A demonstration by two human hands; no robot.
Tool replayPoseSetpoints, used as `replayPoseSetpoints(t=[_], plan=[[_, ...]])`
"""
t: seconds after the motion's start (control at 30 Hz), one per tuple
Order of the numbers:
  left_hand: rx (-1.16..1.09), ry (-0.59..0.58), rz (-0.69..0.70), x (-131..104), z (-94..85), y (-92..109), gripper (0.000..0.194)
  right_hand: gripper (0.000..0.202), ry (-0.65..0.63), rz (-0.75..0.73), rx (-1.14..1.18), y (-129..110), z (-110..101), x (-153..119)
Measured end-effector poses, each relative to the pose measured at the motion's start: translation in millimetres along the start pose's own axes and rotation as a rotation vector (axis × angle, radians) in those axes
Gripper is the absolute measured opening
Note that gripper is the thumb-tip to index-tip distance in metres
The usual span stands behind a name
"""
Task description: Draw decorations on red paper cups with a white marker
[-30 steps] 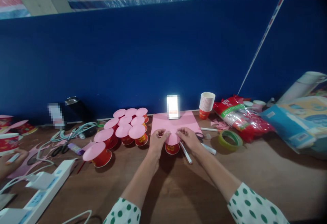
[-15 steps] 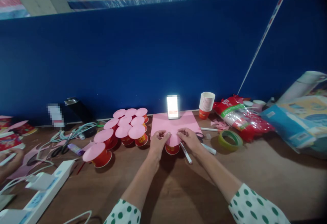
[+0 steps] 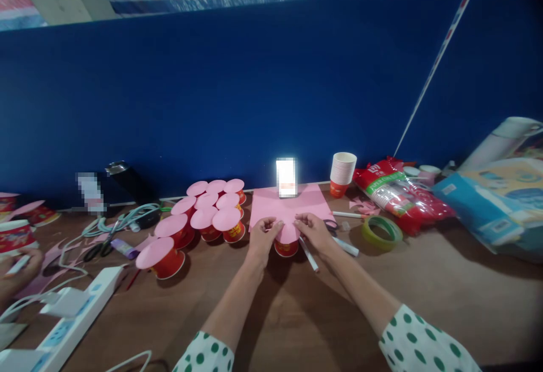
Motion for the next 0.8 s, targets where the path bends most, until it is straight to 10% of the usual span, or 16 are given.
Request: replayPoseSetpoints(t=[0.8], plan=[[0.027, 0.026, 0.107, -11.9, -0.4, -2.9, 0.057, 0.043, 0.053, -0.079, -0.044, -4.5, 3.9, -14.4]])
Point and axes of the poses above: each hand's wrist, its own x-axis towards the middle knuckle, its own z-axis out of the palm, y = z × x, the point moved 5 cm from there along x, towards the middle knuckle, and after that the axes turned 14 degrees about x, right-handed, at the moved point
